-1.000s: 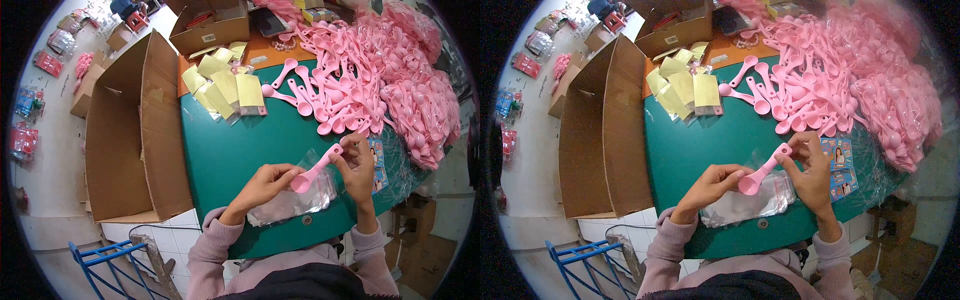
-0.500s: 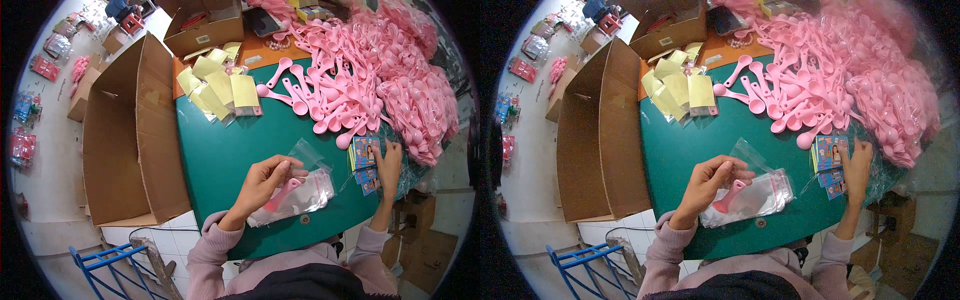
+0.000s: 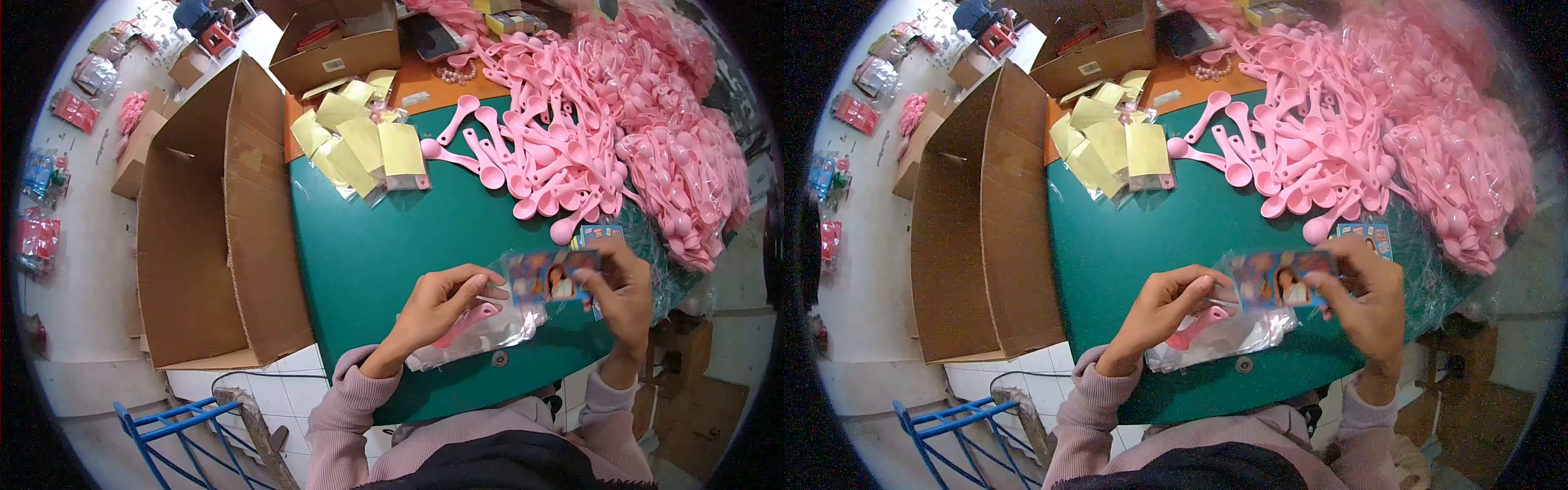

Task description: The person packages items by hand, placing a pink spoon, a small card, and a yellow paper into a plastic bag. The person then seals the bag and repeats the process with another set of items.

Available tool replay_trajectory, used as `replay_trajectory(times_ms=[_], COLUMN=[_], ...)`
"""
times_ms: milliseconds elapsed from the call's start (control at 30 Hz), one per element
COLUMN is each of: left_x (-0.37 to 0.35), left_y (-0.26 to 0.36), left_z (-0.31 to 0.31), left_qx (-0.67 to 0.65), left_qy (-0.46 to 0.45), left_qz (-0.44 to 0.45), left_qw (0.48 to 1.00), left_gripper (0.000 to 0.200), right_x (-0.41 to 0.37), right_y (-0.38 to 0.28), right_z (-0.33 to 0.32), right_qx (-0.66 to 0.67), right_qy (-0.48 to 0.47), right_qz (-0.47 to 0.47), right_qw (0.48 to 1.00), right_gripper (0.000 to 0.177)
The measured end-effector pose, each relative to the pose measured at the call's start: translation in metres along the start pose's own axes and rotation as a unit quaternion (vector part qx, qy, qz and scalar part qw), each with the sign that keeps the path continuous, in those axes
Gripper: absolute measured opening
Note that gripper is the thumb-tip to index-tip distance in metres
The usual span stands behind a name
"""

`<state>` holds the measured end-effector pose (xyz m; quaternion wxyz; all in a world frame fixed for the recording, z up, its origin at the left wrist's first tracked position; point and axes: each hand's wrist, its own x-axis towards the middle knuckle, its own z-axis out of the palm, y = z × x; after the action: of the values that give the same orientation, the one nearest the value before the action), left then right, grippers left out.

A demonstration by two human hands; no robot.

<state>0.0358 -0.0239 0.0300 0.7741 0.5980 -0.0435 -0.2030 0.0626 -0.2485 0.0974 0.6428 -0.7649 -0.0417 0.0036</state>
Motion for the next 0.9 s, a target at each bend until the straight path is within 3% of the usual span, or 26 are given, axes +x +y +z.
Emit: replay_trajectory(times_ms=[67, 100, 233, 300, 333, 400, 467, 533, 567, 633, 667, 733, 767, 800, 900], left_x=[-0.002, -0.003, -0.002, -0.004, -0.006, -0.008, -0.011, -0.011, -0.012, -0.014, -0.016, -0.018, -0.017, -0.016, -0.013], left_y=[0.002, 0.002, 0.002, 0.005, 0.008, 0.01, 0.008, 0.002, 0.002, 0.008, 0.013, 0.012, 0.005, 0.001, -0.004], left_z=[-0.003, -0.003, -0.002, 0.0, 0.003, 0.006, 0.01, 0.008, 0.006, -0.005, -0.018, -0.03, -0.035, -0.037, -0.037], left_qx=[0.101, 0.1, 0.121, 0.161, 0.176, 0.191, 0.281, 0.294, 0.339, 0.382, 0.339, 0.293, 0.187, 0.077, 0.039], left_qy=[0.008, 0.01, -0.035, -0.044, -0.043, -0.039, 0.013, 0.034, 0.055, 0.075, 0.032, -0.012, 0.023, 0.058, 0.08], left_qz=[-0.009, -0.007, 0.017, 0.02, 0.027, 0.036, 0.054, 0.061, 0.046, 0.034, -0.006, -0.046, -0.01, 0.026, 0.005], left_qw=[0.995, 0.995, 0.992, 0.986, 0.983, 0.98, 0.958, 0.953, 0.938, 0.92, 0.94, 0.955, 0.982, 0.995, 0.996], left_gripper=[0.03, 0.03, 0.029, 0.03, 0.035, 0.042, 0.058, 0.066, 0.067, 0.068, 0.069, 0.07, 0.067, 0.065, 0.058], right_x=[0.005, 0.005, 0.006, 0.009, 0.009, 0.008, 0.007, 0.011, 0.014, 0.025, 0.029, 0.034, 0.034, 0.033, 0.034], right_y=[-0.003, -0.001, -0.008, -0.005, -0.001, 0.006, 0.009, 0.022, 0.026, 0.033, 0.04, 0.051, 0.052, 0.048, 0.038], right_z=[0.0, 0.002, 0.009, 0.016, 0.021, 0.03, 0.036, 0.038, 0.037, 0.031, 0.026, 0.019, 0.019, 0.022, 0.024], right_qx=[-0.127, -0.143, -0.16, -0.216, -0.216, -0.37, -0.369, -0.222, -0.222, -0.114, -0.115, -0.03, 0.068, 0.067, 0.078], right_qy=[-0.14, -0.142, -0.182, -0.283, -0.284, -0.351, -0.335, -0.346, -0.347, -0.357, -0.357, -0.265, -0.253, -0.252, -0.213], right_qz=[0.049, 0.0, -0.002, -0.001, -0.001, -0.077, -0.084, -0.115, -0.115, 0.033, 0.031, 0.048, 0.06, 0.06, 0.134], right_qw=[0.981, 0.979, 0.97, 0.934, 0.934, 0.857, 0.863, 0.905, 0.904, 0.926, 0.926, 0.963, 0.963, 0.963, 0.965], right_gripper=[0.011, 0.011, 0.011, 0.013, 0.013, 0.018, 0.02, 0.021, 0.021, 0.015, 0.015, 0.014, 0.015, 0.015, 0.012])
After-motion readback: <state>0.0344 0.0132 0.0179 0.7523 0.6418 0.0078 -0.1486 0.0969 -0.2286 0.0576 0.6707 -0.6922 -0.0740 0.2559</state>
